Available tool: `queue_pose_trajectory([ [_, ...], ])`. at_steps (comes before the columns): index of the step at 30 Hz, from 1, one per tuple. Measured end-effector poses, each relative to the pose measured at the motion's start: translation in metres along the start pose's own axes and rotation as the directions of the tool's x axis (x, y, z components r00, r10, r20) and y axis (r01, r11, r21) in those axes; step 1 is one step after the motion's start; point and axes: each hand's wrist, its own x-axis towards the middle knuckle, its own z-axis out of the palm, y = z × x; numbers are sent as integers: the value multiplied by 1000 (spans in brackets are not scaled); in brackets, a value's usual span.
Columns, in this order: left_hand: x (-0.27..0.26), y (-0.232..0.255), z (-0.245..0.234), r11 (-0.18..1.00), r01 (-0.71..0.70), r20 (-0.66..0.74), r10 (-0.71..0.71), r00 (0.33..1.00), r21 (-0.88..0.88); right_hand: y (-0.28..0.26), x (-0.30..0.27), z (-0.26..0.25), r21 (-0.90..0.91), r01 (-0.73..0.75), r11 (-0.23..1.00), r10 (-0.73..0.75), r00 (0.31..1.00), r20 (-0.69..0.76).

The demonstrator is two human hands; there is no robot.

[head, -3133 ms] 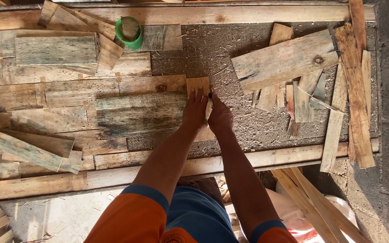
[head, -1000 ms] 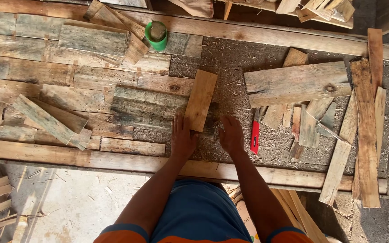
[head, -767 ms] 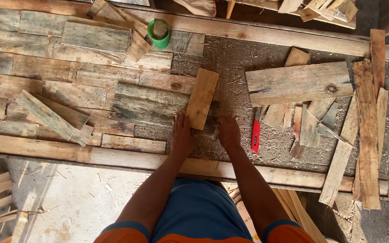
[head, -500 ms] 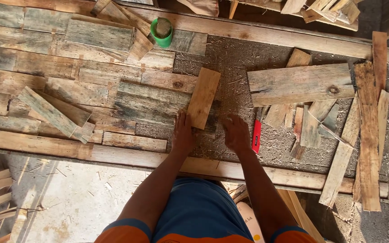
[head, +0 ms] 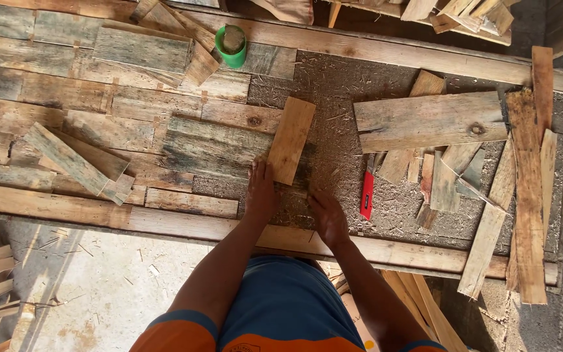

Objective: Scraping and trimming thin wooden boards with a utility knife in a workshop.

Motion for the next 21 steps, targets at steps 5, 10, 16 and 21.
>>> queue_pose_trajectory([
  [5,-4,8,-16,1000,5,23,-4,1000,-19,-6,12,-16,-4,-1,1000,1,997,-76],
  [10,-4,7,-14,1000,-3,20,3,1000,9,19,9,2,126,-20,992,19,1000,8],
  [16,-7,8,-17,1000,-26,-11,26,1000,-15,10,20,-7,76,-42,996,31,990,137],
  [21,-5,-3,-12,998,-50,46,48,998,25,4,24,-23,33,-61,998,46,941,335],
])
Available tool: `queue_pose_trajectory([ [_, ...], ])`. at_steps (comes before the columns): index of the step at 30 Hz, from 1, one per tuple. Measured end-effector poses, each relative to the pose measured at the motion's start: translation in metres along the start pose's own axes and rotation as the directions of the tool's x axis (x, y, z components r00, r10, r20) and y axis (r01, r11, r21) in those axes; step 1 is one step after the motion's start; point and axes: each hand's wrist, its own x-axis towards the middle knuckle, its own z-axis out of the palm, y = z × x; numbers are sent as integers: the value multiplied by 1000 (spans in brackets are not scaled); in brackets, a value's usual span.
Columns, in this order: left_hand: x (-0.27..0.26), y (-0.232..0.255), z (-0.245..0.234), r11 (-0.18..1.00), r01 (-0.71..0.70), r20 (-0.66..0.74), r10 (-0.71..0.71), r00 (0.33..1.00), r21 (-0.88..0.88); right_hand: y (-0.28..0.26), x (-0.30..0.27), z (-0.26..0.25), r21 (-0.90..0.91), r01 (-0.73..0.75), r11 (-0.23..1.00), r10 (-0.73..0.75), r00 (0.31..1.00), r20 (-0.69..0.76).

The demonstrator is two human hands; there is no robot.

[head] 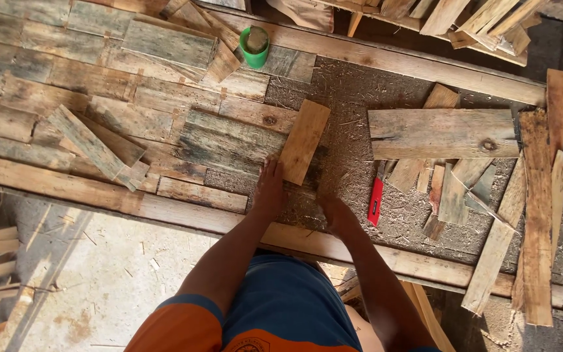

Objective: Scraping and trimming thin wooden boards with a utility knife in a workshop.

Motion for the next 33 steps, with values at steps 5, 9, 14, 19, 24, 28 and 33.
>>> queue_pose_trajectory([
  [5,-8,-3,-18,991,-9,-4,9,1000,-136,4,-72,-5,33,-497,867,447,807,387],
  [9,-17,-10,-37,934,-29,-90,-3,996,-357,11,-125,10,-53,-667,743,604,636,480],
  [14,16,-60,-23,966,-70,-184,23,983,-249,1,-118,16,-118,-669,734,641,625,445],
  [19,71,-118,-27,992,-86,-150,72,986,-90,-4,-115,16,-182,-686,704,691,604,397],
  [24,95,-124,-85,963,-249,34,247,969,107,-26,-47,19,9,-583,812,582,812,29],
  [28,97,-114,-105,966,-218,148,197,969,141,-87,58,-1,114,-596,795,606,791,-85],
  [33,98,-113,-109,950,-269,23,269,963,157,-128,127,-22,16,-727,686,727,686,22],
])
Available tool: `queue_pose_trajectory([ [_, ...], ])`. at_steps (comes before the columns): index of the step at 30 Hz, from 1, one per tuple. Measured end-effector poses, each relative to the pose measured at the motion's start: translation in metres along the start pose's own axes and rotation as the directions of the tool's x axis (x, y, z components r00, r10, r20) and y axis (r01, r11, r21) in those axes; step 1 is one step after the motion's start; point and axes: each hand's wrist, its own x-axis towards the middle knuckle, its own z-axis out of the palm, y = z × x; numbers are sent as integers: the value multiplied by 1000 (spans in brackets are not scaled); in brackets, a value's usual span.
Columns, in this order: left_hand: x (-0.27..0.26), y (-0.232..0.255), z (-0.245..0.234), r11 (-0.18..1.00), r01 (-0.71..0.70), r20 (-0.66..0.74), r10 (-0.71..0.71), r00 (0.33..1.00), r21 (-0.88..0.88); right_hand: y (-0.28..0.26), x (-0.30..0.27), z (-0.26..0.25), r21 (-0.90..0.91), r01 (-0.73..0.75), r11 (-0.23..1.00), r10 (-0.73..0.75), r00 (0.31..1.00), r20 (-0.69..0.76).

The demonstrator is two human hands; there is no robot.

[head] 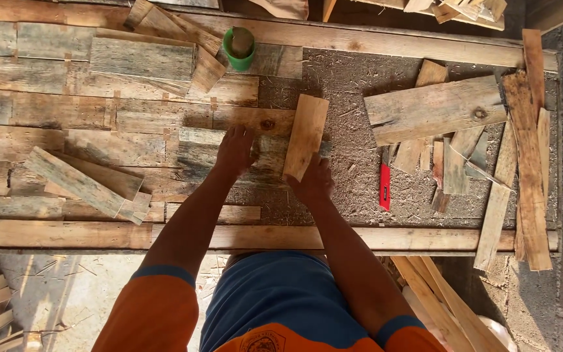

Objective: Scraping and trimming thin wooden boards with a utility knife in a workshop.

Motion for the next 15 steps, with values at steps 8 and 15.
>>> queue_pose_trajectory([
  [8,8,-2,-6,1000,24,-8,-25,1000,-17,-3,22,23,260,-65,963,103,986,-134],
  [15,21,-26,6,995,-29,-16,28,999,-90,57,47,36,750,-4,661,59,997,-47],
])
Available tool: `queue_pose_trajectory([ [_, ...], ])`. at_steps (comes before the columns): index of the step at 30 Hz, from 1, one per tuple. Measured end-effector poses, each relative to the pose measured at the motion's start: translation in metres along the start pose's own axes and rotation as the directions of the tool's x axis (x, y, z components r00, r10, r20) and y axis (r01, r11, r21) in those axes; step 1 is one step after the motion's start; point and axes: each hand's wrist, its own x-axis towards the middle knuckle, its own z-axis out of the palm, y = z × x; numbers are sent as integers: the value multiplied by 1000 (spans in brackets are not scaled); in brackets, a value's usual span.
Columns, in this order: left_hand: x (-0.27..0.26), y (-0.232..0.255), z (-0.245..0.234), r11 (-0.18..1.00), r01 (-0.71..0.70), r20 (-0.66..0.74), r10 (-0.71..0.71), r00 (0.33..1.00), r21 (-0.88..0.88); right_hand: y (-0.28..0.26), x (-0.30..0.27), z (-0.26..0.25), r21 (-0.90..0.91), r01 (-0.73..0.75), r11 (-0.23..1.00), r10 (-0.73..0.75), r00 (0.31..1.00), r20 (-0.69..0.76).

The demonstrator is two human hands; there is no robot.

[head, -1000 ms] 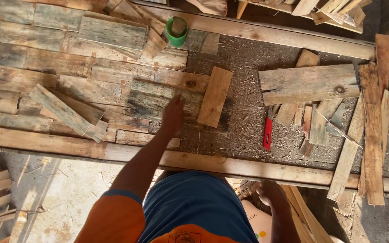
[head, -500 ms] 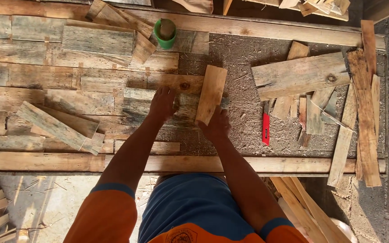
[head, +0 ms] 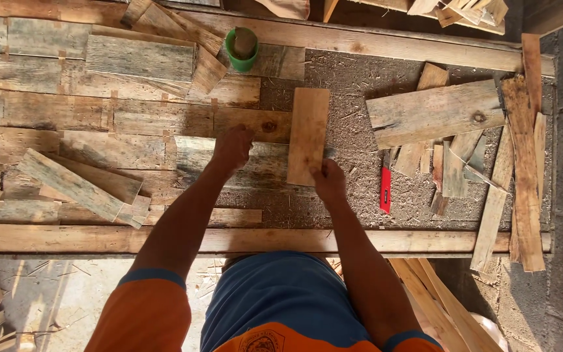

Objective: Scraping and trimming thin wooden boards with a utility knife in a workshop.

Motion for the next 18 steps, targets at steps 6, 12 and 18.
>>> queue_pose_trajectory([
  [6,-15,31,-74,962,118,330,-31,944,-248,78,5,-85,557,244,794,-269,962,-38],
  [12,-34,61,-134,865,144,194,-55,980,-481,21,-65,-138,806,232,544,-256,961,-104],
  [18,-31,63,-45,127,173,130,-294,947,-977,94,-47,-164,868,259,424,-199,961,-189],
])
